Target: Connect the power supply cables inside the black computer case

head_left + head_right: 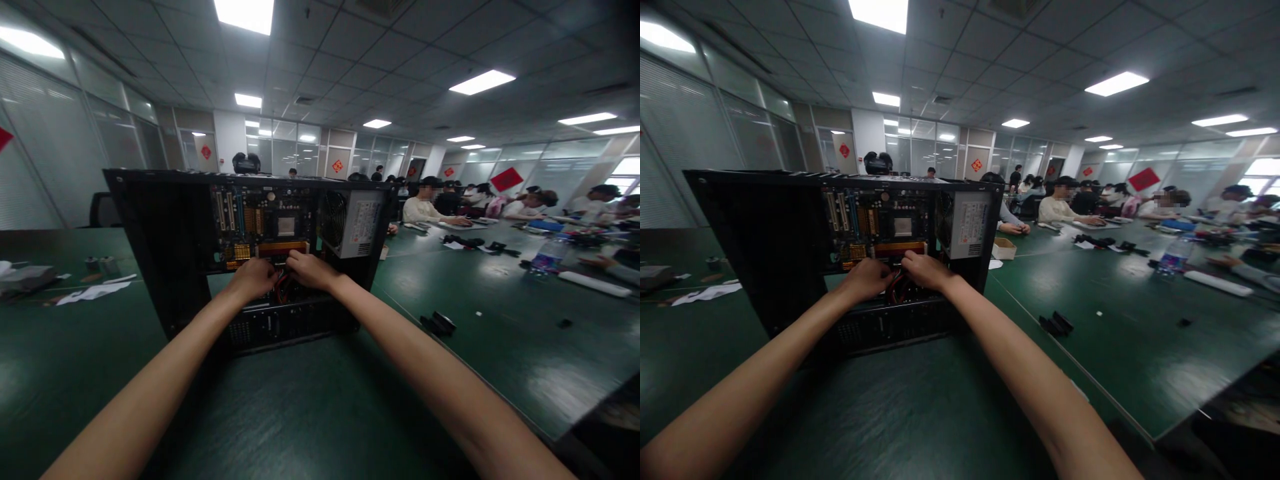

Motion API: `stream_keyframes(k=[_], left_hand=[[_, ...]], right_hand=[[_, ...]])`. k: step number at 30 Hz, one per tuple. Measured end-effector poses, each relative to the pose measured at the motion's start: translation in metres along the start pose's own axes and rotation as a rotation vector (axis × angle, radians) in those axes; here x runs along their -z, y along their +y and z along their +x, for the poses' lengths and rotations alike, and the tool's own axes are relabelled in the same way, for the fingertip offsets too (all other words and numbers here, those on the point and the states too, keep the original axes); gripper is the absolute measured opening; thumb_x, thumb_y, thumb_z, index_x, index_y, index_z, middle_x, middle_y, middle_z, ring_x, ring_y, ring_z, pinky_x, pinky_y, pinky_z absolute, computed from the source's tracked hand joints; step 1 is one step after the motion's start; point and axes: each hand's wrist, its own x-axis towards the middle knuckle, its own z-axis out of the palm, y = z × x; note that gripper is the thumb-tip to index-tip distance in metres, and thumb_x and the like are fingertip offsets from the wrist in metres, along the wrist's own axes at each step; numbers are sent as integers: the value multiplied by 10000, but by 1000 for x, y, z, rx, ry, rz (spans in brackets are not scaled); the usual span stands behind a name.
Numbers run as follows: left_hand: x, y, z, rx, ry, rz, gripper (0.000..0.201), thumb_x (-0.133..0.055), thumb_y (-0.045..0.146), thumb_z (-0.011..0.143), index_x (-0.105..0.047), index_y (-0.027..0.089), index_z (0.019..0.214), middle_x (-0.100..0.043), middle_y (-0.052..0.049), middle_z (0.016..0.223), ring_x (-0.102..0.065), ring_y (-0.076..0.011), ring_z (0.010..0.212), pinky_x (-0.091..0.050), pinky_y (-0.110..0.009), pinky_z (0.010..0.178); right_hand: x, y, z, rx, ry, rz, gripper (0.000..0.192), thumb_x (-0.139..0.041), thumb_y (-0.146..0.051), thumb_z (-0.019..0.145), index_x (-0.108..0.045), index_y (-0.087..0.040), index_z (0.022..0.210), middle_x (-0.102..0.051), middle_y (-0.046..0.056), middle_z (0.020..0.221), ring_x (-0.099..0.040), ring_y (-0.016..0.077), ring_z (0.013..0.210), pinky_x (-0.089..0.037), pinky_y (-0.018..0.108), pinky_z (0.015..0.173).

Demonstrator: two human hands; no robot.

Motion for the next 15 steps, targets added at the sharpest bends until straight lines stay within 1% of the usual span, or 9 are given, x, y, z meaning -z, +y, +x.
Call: stream_keyframes(k=[3,8,13,15], left_hand=[[1,1,0,-2,-6,22,435,-416,479,911,-776,236,876,-750,-106,868,-692,-245,827,-447,-290,635],[1,3,0,-13,-5,62,426,-411,450,908,-774,226,896,-746,-117,885,-694,-269,852,-465,-312,655],[0,2,0,-7,1,60,436,-409,485,905,-770,249,961,-747,-107,904,-689,-265,865,-465,-310,660],[0,2,0,0,7,51,437,-409,497,903,-769,255,955,-746,-105,895,-687,-266,857,-460,-311,652]], right_hand=[[2,-2,1,-23,-26,3,149,-483,-163,966,-580,-131,1075,-551,105,1124,-598,186,899,-406,284,719],[2,-4,3,-60,-20,-27,161,-470,-135,959,-576,-123,1078,-566,111,1125,-599,202,944,-412,287,741],[5,-6,3,-81,-40,-20,164,-488,-135,951,-579,-124,1086,-567,116,1139,-599,206,974,-417,286,759],[6,-6,3,-93,-35,-10,162,-501,-137,944,-578,-130,1087,-566,113,1146,-604,204,959,-417,286,750]])
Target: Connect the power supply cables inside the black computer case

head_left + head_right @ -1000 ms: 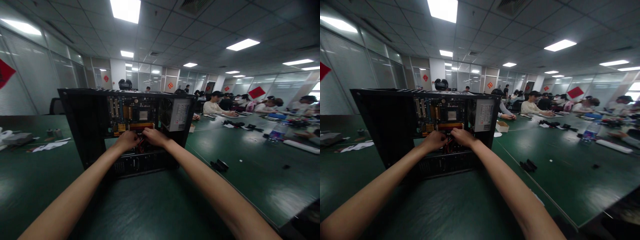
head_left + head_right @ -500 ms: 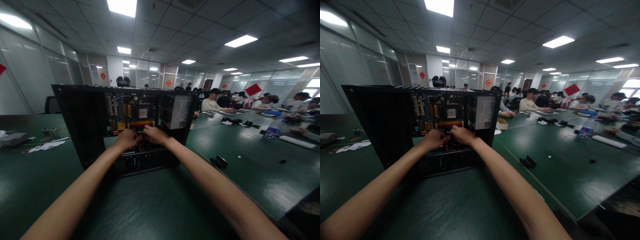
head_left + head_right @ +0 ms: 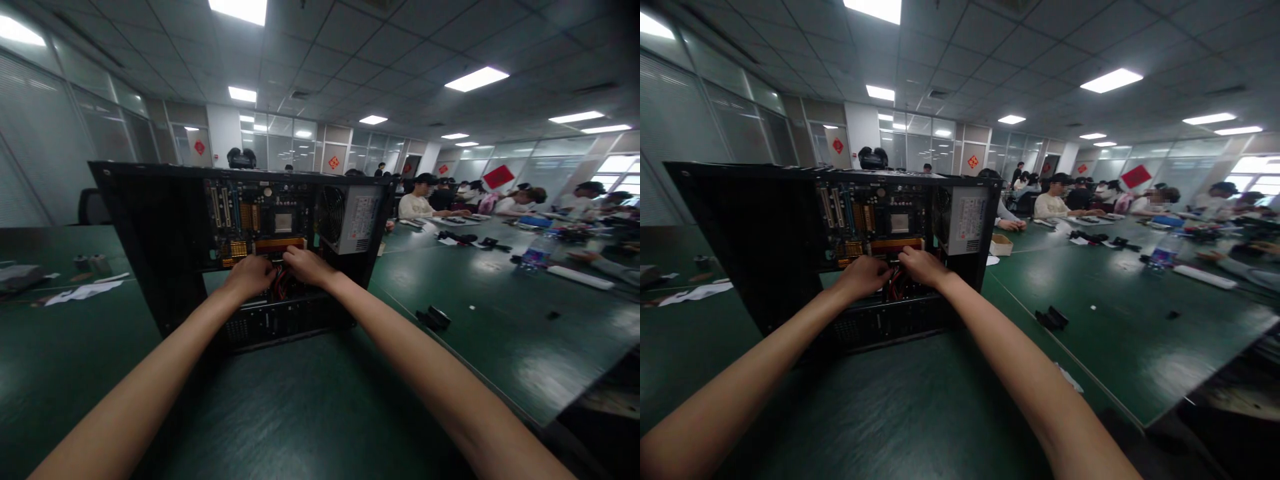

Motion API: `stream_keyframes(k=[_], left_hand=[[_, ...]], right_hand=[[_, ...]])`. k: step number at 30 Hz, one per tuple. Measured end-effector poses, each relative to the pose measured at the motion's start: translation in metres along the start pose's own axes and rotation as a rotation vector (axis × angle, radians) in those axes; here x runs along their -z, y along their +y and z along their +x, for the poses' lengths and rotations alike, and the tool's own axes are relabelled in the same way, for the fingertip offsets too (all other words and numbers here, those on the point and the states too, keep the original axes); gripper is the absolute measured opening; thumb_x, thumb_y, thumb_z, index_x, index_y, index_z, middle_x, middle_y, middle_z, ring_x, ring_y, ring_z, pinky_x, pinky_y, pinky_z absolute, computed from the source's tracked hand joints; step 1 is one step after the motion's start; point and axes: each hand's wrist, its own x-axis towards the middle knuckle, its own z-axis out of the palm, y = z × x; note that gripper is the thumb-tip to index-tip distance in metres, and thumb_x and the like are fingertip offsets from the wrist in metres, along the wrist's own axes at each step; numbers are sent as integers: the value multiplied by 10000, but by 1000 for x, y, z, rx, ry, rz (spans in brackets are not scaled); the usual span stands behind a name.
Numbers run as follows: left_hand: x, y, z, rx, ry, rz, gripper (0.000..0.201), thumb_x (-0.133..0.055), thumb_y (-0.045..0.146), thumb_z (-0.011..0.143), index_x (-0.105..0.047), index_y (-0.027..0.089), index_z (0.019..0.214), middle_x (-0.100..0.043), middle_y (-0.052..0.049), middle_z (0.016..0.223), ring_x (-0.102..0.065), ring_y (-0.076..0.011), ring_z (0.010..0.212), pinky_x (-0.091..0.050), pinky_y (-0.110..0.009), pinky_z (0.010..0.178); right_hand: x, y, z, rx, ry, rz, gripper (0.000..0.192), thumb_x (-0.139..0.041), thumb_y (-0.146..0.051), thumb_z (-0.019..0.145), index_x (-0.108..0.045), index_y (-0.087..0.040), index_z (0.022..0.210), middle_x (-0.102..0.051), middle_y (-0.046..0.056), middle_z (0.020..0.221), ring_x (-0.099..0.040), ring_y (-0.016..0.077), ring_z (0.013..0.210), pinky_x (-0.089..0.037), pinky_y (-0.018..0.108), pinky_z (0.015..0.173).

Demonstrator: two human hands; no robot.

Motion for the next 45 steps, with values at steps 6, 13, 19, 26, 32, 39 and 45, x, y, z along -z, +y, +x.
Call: stream_keyframes(k=[6,13,19,26,32,39,45], left_hand=[[2,2,-1,10,-7,-14,422,-425,489,900,-771,249,922,-740,-105,852,-687,-265,836,-457,-312,652],[1,1,1,-1,2,4,420,-434,490,896,-780,252,885,-746,-102,866,-688,-264,829,-467,-312,670],[4,2,0,2,-2,23,437,-417,496,902,-778,250,886,-746,-101,871,-686,-266,839,-464,-312,662],[1,0,2,11,27,-2,385,-454,476,901,-768,261,951,-751,-77,852,-689,-244,820,-467,-294,673],[0,-1,7,-23,125,-33,325,-468,367,927,-733,246,1069,-759,-66,979,-695,-233,905,-478,-292,763],[1,-1,9,-1,79,32,323,-472,370,922,-745,284,1071,-759,-71,1003,-698,-276,899,-482,-330,725],[2,0,10,-18,60,70,338,-449,372,932,-733,283,1094,-752,-76,1041,-696,-282,933,-491,-342,760]], right_hand=[[2,-1,-1,-4,12,15,157,-506,-134,931,-580,-130,1070,-569,110,1137,-606,207,946,-415,285,735],[4,0,-1,9,-16,30,171,-488,-128,934,-573,-130,1083,-562,118,1145,-598,203,941,-417,288,742],[-4,4,1,72,34,-38,179,-443,-104,950,-567,-134,1076,-573,120,1134,-583,216,1007,-423,295,766],[-6,5,3,15,30,-15,176,-445,-134,962,-567,-142,1089,-571,118,1146,-589,218,1000,-432,299,770],[-3,3,3,-15,35,4,181,-462,-143,960,-574,-142,1102,-587,115,1148,-609,225,1005,-447,300,782],[0,2,3,-97,8,55,233,-410,-137,975,-585,-126,1128,-617,129,1147,-634,219,968,-485,310,797],[1,4,-4,-84,-5,94,268,-463,-54,906,-631,-110,1107,-644,143,1138,-641,220,983,-493,301,822]])
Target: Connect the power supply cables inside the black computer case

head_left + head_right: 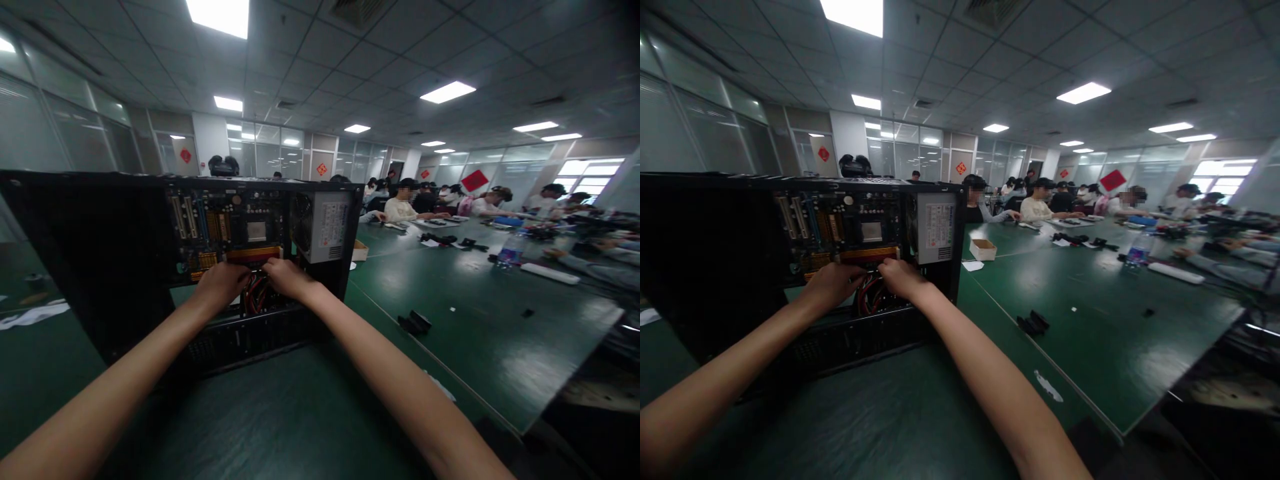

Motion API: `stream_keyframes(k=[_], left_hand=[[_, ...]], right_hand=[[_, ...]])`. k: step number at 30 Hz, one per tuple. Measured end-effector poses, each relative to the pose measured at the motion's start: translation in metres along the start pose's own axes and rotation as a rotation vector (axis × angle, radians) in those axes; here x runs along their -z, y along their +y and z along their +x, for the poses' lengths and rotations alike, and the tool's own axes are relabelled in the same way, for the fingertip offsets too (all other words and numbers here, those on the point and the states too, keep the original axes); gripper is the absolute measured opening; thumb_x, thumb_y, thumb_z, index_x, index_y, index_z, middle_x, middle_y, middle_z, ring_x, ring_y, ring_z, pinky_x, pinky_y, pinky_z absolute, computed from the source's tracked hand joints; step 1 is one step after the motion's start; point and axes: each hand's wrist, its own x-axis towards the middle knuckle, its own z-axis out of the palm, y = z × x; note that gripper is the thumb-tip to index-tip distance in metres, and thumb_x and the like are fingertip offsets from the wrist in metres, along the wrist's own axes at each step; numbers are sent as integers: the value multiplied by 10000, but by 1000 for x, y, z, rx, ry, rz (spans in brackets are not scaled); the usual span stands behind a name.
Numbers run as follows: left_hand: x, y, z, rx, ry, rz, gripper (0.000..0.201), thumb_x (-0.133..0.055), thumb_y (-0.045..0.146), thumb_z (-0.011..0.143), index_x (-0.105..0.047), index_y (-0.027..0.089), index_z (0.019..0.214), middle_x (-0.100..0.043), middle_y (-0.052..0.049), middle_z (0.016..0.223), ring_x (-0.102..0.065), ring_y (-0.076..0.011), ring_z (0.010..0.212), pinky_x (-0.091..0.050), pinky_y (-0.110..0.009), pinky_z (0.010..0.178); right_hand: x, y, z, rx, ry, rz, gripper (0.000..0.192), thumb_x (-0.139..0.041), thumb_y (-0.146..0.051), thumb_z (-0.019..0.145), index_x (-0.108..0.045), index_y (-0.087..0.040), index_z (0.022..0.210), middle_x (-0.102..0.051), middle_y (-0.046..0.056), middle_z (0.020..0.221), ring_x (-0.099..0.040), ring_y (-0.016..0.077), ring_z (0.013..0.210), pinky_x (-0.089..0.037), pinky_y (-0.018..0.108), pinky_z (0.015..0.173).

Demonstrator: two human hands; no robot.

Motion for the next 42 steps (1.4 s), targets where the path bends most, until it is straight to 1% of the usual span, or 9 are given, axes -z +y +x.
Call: stream_keyframes(k=[3,6,9,13,20,28,35,42], left_hand=[[1,2,0,3,-9,13,341,-440,370,935,-731,287,1093,-751,-74,1048,-695,-280,948,-491,-341,770],[2,2,-1,12,-18,29,338,-438,368,929,-729,289,1082,-749,-68,1049,-696,-277,942,-489,-336,759],[3,2,0,-3,-29,50,347,-420,354,928,-727,283,1074,-748,-66,1039,-694,-273,942,-488,-334,762],[3,3,0,-13,-29,58,346,-421,344,920,-730,275,1059,-749,-72,1011,-694,-278,923,-488,-341,749],[4,5,0,-11,-1,49,346,-431,329,914,-739,275,1062,-752,-78,1023,-698,-281,911,-485,-349,734],[6,5,-1,13,-19,43,349,-440,334,907,-742,290,1075,-755,-75,1027,-703,-286,921,-488,-346,732],[5,5,0,15,-26,27,340,-451,318,904,-742,280,1075,-751,-81,1036,-698,-291,939,-494,-354,750],[6,5,0,14,-18,2,339,-446,325,912,-742,276,1069,-752,-86,1028,-697,-279,927,-483,-344,759]], right_hand=[[3,-1,-2,-1,-8,14,259,-483,-75,905,-652,-108,1099,-659,149,1115,-644,226,1000,-488,302,843],[5,-3,-2,-36,-28,4,270,-473,-71,901,-673,-114,1077,-671,147,1095,-653,228,1004,-484,302,856],[6,-3,0,-71,-49,-13,278,-472,-71,892,-686,-116,1065,-679,149,1094,-658,238,1016,-487,306,860],[7,-3,0,-75,-71,-20,304,-461,-55,885,-696,-117,1068,-687,154,1093,-661,240,1032,-485,305,875],[4,-1,1,-68,-57,-25,309,-476,-56,874,-700,-125,1075,-693,151,1087,-660,242,1037,-488,309,876],[3,-2,2,-66,-58,7,294,-474,-69,898,-702,-123,1075,-691,150,1077,-664,228,1025,-485,285,860],[3,-2,4,-87,-86,3,310,-478,-60,875,-703,-125,1078,-692,160,1083,-660,247,1048,-490,306,861],[1,1,4,-93,-45,12,338,-475,-37,843,-709,-141,1064,-703,152,1088,-662,252,1048,-485,313,855]])
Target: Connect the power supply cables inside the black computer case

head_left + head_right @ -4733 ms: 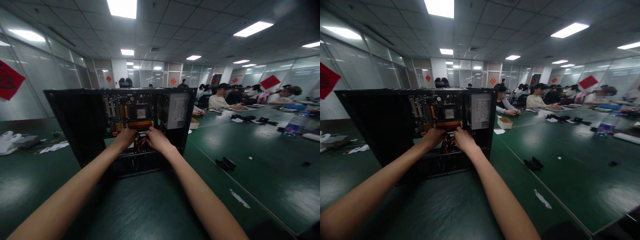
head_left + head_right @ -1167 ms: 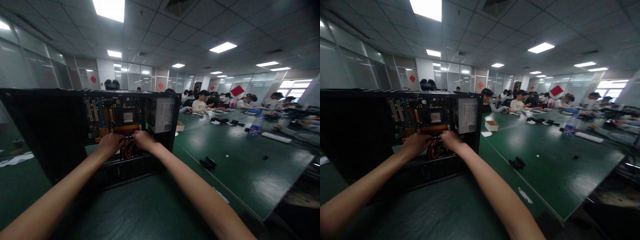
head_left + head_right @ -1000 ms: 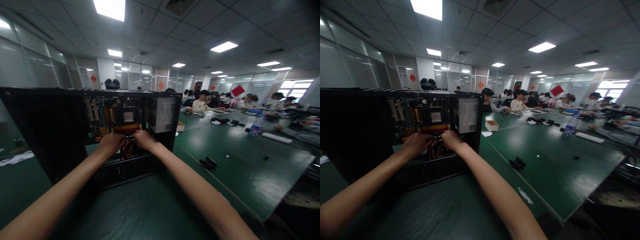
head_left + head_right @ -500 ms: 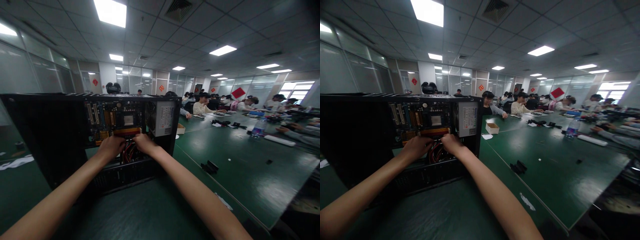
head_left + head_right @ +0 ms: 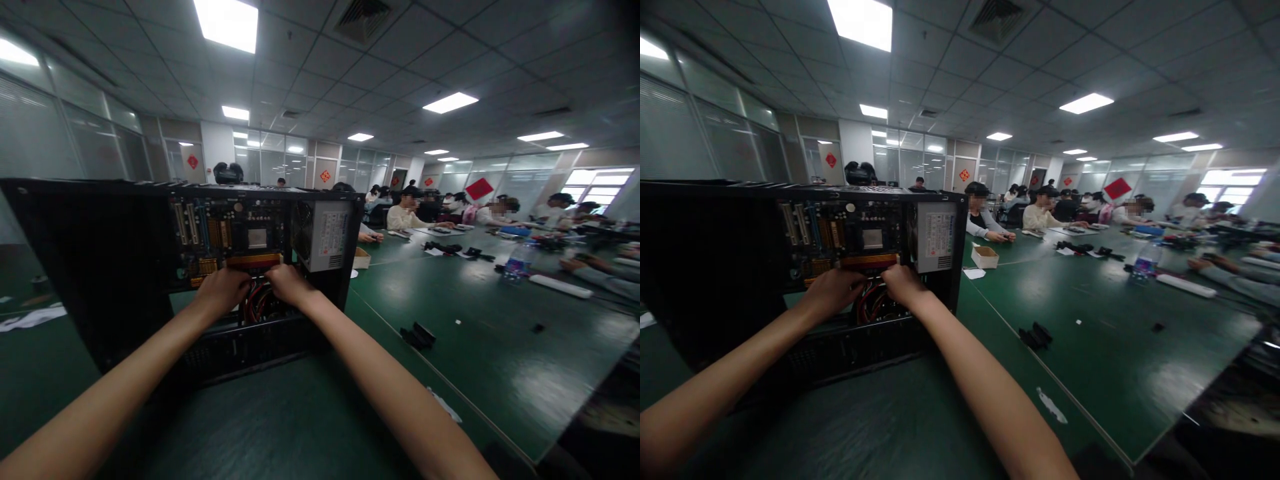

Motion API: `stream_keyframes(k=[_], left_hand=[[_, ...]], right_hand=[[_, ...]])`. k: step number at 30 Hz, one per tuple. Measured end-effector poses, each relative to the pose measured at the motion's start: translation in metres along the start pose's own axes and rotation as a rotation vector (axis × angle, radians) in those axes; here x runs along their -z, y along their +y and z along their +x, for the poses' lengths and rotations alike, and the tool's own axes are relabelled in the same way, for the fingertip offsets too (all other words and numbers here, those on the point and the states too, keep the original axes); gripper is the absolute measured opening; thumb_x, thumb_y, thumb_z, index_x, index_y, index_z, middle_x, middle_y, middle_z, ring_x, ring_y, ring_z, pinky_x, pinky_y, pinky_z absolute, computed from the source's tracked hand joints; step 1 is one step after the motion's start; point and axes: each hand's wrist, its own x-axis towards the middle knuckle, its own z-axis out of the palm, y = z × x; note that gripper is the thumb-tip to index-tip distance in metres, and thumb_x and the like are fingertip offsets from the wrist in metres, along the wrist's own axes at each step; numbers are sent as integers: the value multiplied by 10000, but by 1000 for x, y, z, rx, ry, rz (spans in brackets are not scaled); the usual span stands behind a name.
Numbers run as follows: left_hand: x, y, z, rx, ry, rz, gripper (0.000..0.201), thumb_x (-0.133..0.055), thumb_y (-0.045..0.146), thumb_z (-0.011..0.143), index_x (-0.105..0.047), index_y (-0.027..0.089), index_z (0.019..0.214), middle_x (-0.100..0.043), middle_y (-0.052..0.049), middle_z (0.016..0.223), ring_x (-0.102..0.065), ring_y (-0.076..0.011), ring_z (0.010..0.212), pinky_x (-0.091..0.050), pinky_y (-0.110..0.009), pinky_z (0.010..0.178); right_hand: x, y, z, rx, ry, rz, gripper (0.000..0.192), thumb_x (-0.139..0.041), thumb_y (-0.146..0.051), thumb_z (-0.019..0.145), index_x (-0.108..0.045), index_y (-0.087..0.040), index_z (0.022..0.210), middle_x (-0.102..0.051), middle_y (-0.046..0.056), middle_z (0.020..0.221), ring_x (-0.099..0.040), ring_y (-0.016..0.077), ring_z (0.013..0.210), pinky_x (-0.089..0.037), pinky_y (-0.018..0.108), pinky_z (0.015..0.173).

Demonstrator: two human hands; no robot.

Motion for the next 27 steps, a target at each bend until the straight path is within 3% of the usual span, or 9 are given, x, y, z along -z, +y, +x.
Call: stream_keyframes(k=[5,8,11,14,16,18,23,27], left_hand=[[-3,-5,-1,-2,24,-39,346,-449,361,906,-748,302,1071,-759,-67,1014,-697,-269,922,-485,-328,757],[0,-11,-10,27,105,-129,364,-448,386,902,-755,275,1063,-765,-67,998,-697,-268,932,-485,-326,768],[10,-13,-31,18,194,-279,384,-443,412,910,-770,220,965,-769,-62,925,-696,-241,889,-475,-304,764],[16,-2,-62,-24,139,-320,510,-367,498,948,-750,209,775,-742,-51,745,-674,-217,722,-443,-300,662],[14,11,-83,-24,53,-257,538,-332,531,959,-745,232,787,-740,-45,747,-673,-219,708,-411,-299,608],[6,25,-99,46,118,-81,509,-339,545,952,-749,249,894,-750,-65,816,-670,-245,711,-385,-319,586],[-19,40,-114,22,405,141,467,-320,411,983,-688,197,789,-703,-90,777,-629,-255,758,-385,-383,697],[-24,36,-115,-60,443,173,400,-349,386,980,-667,194,832,-701,-81,839,-614,-252,795,-379,-395,728]], right_hand=[[4,0,-5,6,10,16,301,-462,-63,881,-707,-130,1044,-706,157,1092,-658,238,1047,-467,300,863],[9,1,-13,8,61,65,270,-458,-115,933,-696,-128,1062,-713,140,1080,-653,210,1037,-448,277,869],[15,3,-29,-24,123,115,281,-429,-219,998,-688,-138,1072,-725,112,1046,-660,185,998,-439,251,842],[20,2,-53,-104,84,91,453,-324,-392,1046,-714,-164,1012,-743,100,971,-683,192,915,-444,251,767],[20,-2,-69,-111,-17,39,595,-237,-487,1044,-738,-181,948,-749,104,920,-692,204,860,-444,264,726],[17,-8,-84,-103,-73,-36,673,-199,-546,1029,-744,-180,881,-747,114,888,-692,219,832,-439,281,700],[4,-18,-109,-111,81,-145,566,-314,-592,997,-672,-166,894,-714,96,893,-661,211,849,-403,284,690],[-1,-12,-122,-71,125,-244,499,-355,-572,994,-616,-157,907,-677,94,857,-623,216,788,-365,312,684]])
